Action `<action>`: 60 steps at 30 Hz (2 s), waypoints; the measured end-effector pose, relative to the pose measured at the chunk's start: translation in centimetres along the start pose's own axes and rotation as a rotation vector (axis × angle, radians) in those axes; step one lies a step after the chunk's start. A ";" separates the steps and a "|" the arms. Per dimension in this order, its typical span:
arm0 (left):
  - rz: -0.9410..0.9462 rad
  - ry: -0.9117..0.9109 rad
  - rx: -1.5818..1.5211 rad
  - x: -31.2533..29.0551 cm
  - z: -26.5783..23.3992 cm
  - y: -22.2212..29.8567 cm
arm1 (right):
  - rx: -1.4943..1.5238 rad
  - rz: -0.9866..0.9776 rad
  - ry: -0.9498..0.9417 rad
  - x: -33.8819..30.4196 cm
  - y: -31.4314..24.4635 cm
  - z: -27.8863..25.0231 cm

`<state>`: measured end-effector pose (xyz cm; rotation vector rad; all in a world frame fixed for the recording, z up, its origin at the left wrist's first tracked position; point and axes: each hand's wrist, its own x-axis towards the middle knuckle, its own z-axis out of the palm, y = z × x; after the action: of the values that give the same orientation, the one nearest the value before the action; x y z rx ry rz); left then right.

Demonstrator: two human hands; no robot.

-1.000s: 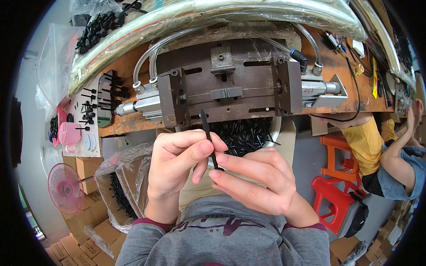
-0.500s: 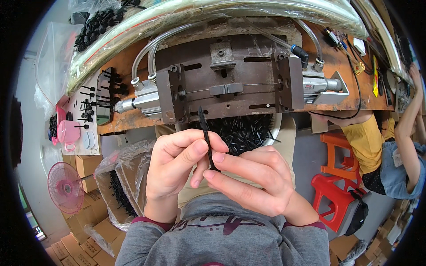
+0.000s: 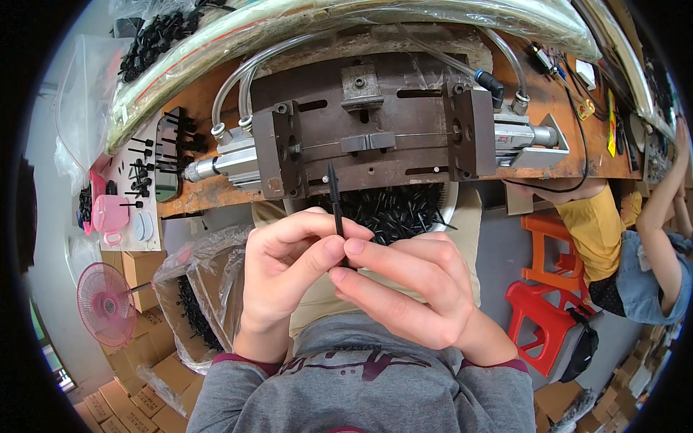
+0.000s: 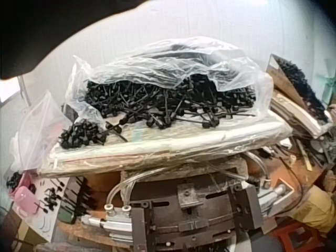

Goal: The recorder manually assembles small black plastic components and uses a pneumatic fixture to secure them.

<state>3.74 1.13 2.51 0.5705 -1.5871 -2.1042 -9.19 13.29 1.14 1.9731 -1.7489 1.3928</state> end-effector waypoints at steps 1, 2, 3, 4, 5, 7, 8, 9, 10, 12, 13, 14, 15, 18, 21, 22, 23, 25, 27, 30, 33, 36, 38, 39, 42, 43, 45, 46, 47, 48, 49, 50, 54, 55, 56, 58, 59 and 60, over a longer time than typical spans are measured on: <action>0.000 -0.005 -0.006 0.0 -0.1 0.0 | 0.063 0.054 0.005 0.1 0.0 -0.1; -0.001 -0.009 -0.012 -0.1 -0.2 0.0 | 0.127 0.107 0.010 0.3 -0.1 -0.3; -0.002 -0.014 -0.019 -0.1 -0.3 0.0 | 0.190 0.161 0.014 0.4 -0.1 -0.4; -0.035 -0.065 -0.064 -0.2 -0.6 0.0 | 0.260 0.274 0.053 0.5 0.0 -0.5; -0.069 -0.115 -0.108 -0.3 -1.0 0.1 | 0.366 0.383 0.078 0.6 0.4 -0.5; -0.101 -0.180 -0.142 -0.4 -1.3 0.1 | 0.607 0.602 0.140 1.0 1.5 -0.2; -0.096 -0.188 -0.127 -0.5 -1.3 0.2 | 0.739 0.720 0.109 1.7 1.8 -0.1; -0.088 -0.195 -0.110 -0.5 -1.3 0.4 | 0.875 0.791 0.101 2.4 2.0 0.2; -0.088 -0.194 -0.104 -0.6 -1.2 0.4 | 0.948 0.837 0.079 2.9 2.1 0.4; -0.113 -0.129 -0.045 -0.9 -0.6 0.9 | 1.029 0.890 0.034 3.5 1.9 0.6; -0.124 -0.093 -0.015 -1.0 -0.5 1.0 | 1.038 0.899 0.011 3.8 1.7 0.8; -0.121 -0.085 -0.010 -1.1 -0.5 0.9 | 1.046 0.907 -0.013 3.9 1.7 0.9; -0.117 -0.078 -0.005 -1.2 -0.6 0.8 | 1.053 0.900 -0.016 4.0 1.7 0.9; -0.064 -0.099 -0.009 -1.3 -1.1 0.4 | 1.043 0.872 -0.003 3.9 1.7 0.8; -0.021 -0.098 -0.024 -1.3 -1.3 0.0 | 1.011 0.833 0.062 3.7 1.6 1.1; -0.011 -0.089 -0.028 -1.4 -1.3 0.0 | 1.023 0.825 0.087 3.7 1.4 1.3; -0.002 -0.094 -0.013 -1.4 -1.3 0.0 | 1.034 0.817 0.113 3.6 1.3 1.4; 0.018 -0.098 0.019 -1.3 -1.4 0.1 | 1.023 0.823 0.122 3.8 1.2 1.3; 0.017 -0.105 0.033 -1.4 -1.5 0.0 | 1.022 0.825 0.111 3.8 1.3 1.2; -0.001 -0.065 0.036 -1.4 -1.4 0.4 | 1.022 0.813 0.077 3.7 1.3 1.2; 0.018 -0.091 0.066 -1.2 -1.6 0.3 | 1.031 0.836 0.110 3.4 1.3 1.6; 0.039 -0.098 0.062 -1.4 -1.5 0.0 | 1.063 0.849 0.154 3.5 1.2 1.6; 0.046 -0.096 0.056 -1.5 -1.5 -0.2 | 1.052 0.837 0.145 3.5 1.2 1.6; 0.051 -0.103 0.061 -1.4 -1.6 -0.2 | 1.037 0.829 0.129 3.5 1.2 1.6; 0.057 -0.103 0.060 -1.4 -1.6 -0.3 | 1.040 0.830 0.103 3.5 1.3 1.6; 0.058 -0.100 0.057 -1.4 -1.6 -0.3 | 1.050 0.835 0.098 3.5 1.2 1.7; 0.035 -0.082 0.039 -1.5 -1.4 -0.3 | 1.092 0.849 0.146 3.5 1.0 1.8; 0.023 -0.074 0.030 -1.5 -1.4 -0.3 | 1.113 0.856 0.170 3.4 0.8 1.8; 0.030 -0.075 0.041 -1.5 -1.4 -0.3 | 1.106 0.846 0.170 3.4 0.9 1.8; 0.036 -0.078 0.051 -1.4 -1.4 -0.3 | 1.099 0.837 0.170 3.4 0.9 1.8; 0.042 -0.080 0.061 -1.4 -1.4 -0.3 | 1.092 0.828 0.170 3.4 1.0 1.9; 0.028 -0.073 0.073 -1.4 -1.3 -0.1 | 1.097 0.833 0.167 3.3 1.0 1.9; 0.015 -0.051 0.107 -1.4 -1.1 0.3 | 1.107 0.847 0.161 3.3 1.1 1.9; 0.021 -0.050 0.112 -1.4 -1.1 0.3 | 1.106 0.851 0.164 3.4 1.1 1.9; 0.024 -0.055 0.124 -1.4 -1.1 0.3 | 1.101 0.854 0.159 3.4 1.0 2.0; 0.030 -0.067 0.146 -1.4 -1.2 0.4 | 1.089 0.861 0.152 3.4 1.0 2.0; 0.029 -0.060 0.146 -1.4 -1.1 0.4 | 1.094 0.840 0.158 3.4 1.1 2.0; 0.028 -0.051 0.146 -1.4 -1.0 0.5 | 1.101 0.817 0.163 3.3 1.2 2.1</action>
<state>5.53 1.03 2.78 0.5425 -1.7781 -2.0086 -9.49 9.30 1.76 1.2777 -1.9867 3.1977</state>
